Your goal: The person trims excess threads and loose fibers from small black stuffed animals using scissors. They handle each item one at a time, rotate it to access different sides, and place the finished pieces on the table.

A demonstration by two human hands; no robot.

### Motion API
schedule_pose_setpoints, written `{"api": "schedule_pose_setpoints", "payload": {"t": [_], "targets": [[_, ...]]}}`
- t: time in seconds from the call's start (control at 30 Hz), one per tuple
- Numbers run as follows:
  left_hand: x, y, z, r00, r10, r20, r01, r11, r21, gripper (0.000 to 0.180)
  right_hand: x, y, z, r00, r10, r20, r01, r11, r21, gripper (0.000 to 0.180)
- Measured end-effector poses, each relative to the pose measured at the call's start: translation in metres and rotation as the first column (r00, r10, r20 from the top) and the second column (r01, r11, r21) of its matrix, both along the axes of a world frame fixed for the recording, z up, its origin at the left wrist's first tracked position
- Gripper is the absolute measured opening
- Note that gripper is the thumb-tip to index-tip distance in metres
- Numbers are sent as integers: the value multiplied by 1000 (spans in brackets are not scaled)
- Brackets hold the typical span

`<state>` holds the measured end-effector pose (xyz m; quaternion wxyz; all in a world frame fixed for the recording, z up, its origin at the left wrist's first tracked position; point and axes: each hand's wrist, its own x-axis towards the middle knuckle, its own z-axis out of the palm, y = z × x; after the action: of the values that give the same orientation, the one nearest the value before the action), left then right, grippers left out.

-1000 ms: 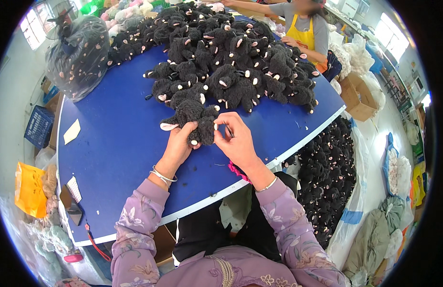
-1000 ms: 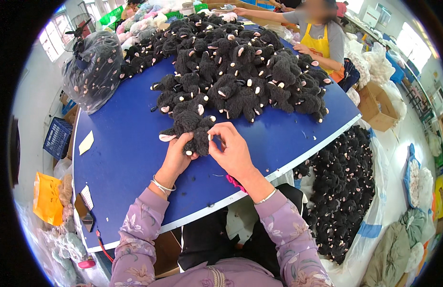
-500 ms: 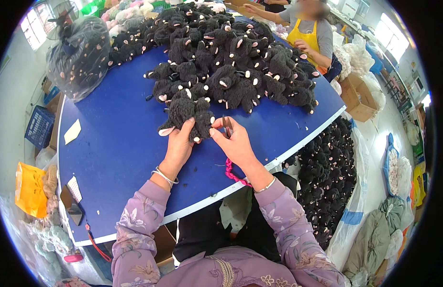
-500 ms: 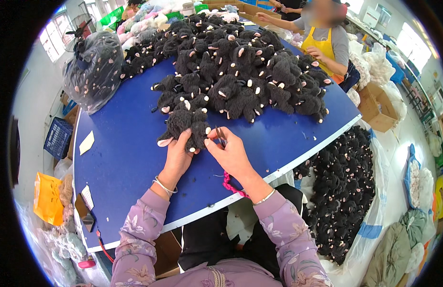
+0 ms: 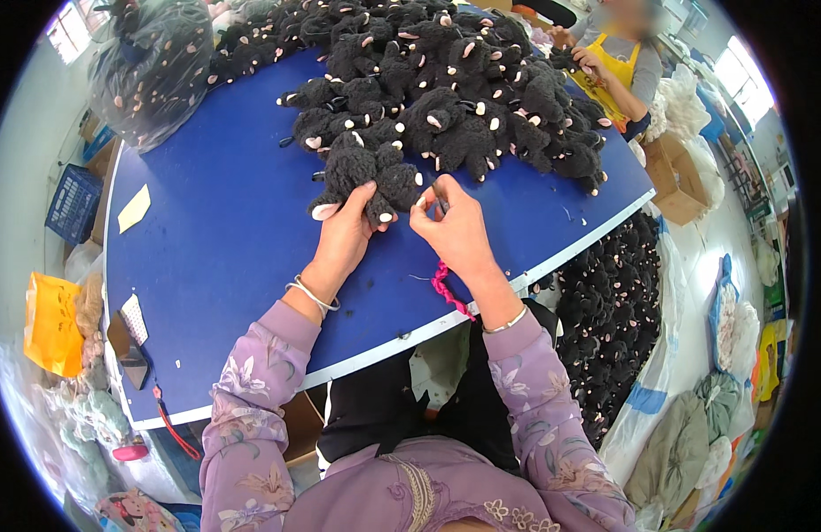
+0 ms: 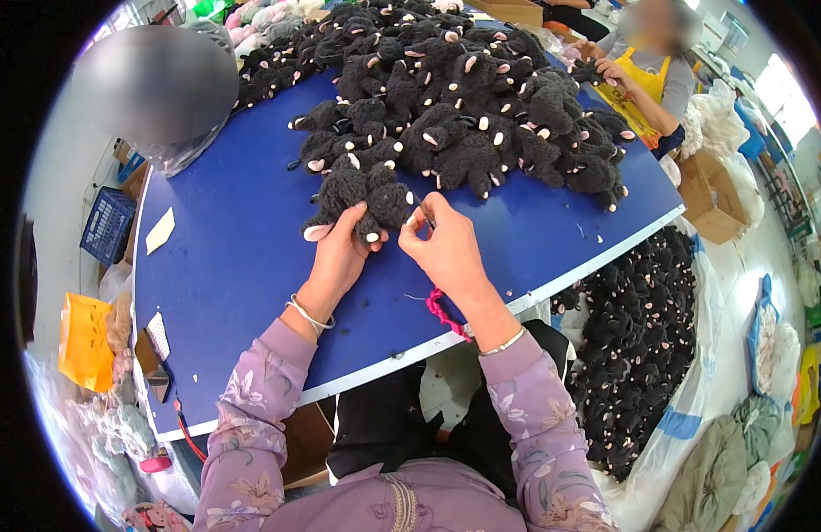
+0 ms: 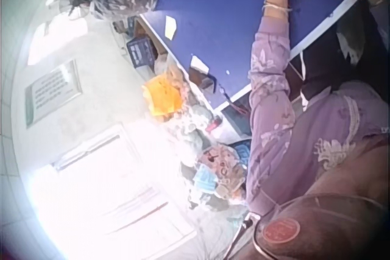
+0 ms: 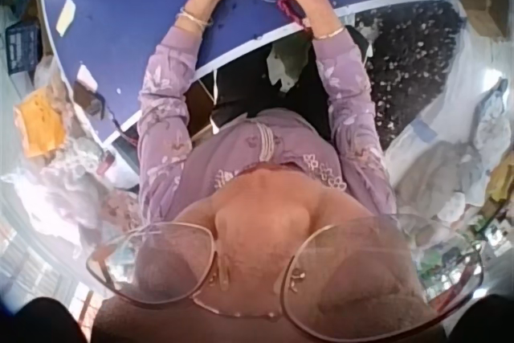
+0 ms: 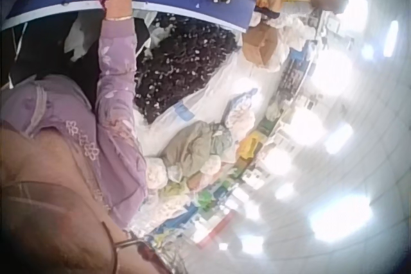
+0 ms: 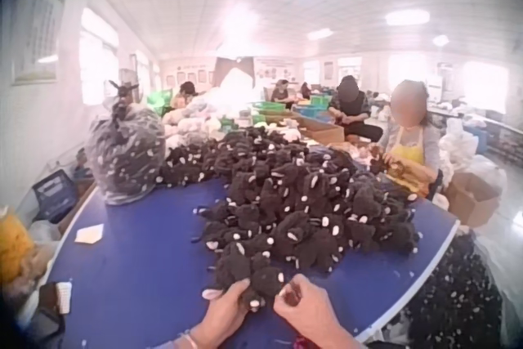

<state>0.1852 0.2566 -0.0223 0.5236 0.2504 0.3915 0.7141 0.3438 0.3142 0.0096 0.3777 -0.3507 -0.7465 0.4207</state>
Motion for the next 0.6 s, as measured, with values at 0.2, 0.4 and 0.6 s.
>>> {"api": "schedule_pose_setpoints", "payload": {"t": [0.2, 0.4, 0.6], "targets": [[-6, 0, 4, 993, -113, 45, 112, 993, 23, 27, 14, 13, 4, 977, 31, -210, -133, 860, -493, 29], [10, -4, 9, 990, -88, -111, 90, 996, 19, 30, 10, 8, -1, 975, 78, -207, -157, 904, -398, 32], [0, -7, 6, 971, -162, -177, 181, 979, 97, 36, 69, 41, 58, 415, -162, -895, -428, 833, -350, 46]]}}
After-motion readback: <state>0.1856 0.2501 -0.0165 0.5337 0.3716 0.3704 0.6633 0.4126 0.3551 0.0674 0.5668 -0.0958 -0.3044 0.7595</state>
